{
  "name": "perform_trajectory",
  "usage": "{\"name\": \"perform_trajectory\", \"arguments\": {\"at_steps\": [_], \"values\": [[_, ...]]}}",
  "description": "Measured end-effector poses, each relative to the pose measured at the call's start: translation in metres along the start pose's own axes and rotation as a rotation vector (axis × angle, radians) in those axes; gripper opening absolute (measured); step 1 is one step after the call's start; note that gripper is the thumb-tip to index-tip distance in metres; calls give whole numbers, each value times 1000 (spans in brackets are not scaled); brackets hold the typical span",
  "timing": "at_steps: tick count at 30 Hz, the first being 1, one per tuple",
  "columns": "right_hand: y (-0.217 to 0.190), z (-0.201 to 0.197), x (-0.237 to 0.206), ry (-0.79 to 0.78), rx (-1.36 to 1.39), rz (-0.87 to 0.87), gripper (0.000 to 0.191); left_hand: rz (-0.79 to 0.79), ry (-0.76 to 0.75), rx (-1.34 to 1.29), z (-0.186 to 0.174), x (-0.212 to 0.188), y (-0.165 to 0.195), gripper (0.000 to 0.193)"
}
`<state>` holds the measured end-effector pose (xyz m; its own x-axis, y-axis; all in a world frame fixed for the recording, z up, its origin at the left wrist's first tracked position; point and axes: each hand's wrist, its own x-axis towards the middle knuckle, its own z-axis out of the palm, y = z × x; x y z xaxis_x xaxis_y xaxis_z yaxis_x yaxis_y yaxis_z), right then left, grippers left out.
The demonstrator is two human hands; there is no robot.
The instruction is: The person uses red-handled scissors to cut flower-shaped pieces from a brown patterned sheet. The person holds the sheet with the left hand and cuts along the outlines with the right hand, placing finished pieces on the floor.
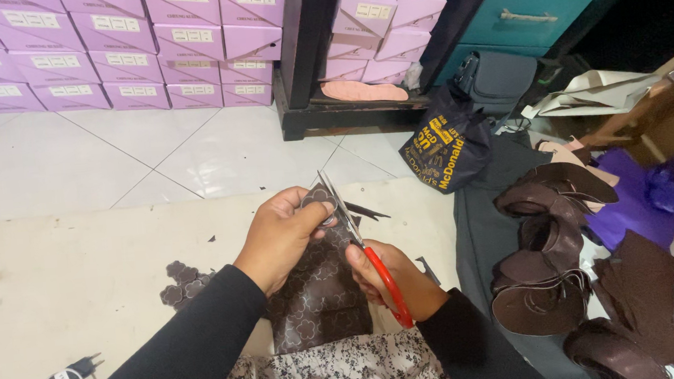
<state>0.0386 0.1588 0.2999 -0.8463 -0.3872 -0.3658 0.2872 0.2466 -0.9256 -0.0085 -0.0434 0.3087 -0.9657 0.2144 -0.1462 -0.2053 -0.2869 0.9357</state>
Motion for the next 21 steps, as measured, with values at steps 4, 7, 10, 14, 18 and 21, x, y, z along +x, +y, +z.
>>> {"name": "perform_trajectory", "arguments": {"at_steps": [4,7,10,14,18,21], "values": [[4,3,0,11,52,4,45,-39,-63,-75,0,-1,2,10],[5,3,-1,-10,80,4,44,-31,-96,-108,-1,0,2,9],[4,2,-4,-17,95,16,43,23,-117,-35,-5,1,1,9],[0,4,-8,-13,100,23,43,37,-125,-24,-6,4,-1,8],[-4,5,-8,-12,50,9,46,46,-123,15,-10,5,-1,7],[-5,5,-7,-18,24,9,45,65,-129,27,-12,4,0,7]]}}
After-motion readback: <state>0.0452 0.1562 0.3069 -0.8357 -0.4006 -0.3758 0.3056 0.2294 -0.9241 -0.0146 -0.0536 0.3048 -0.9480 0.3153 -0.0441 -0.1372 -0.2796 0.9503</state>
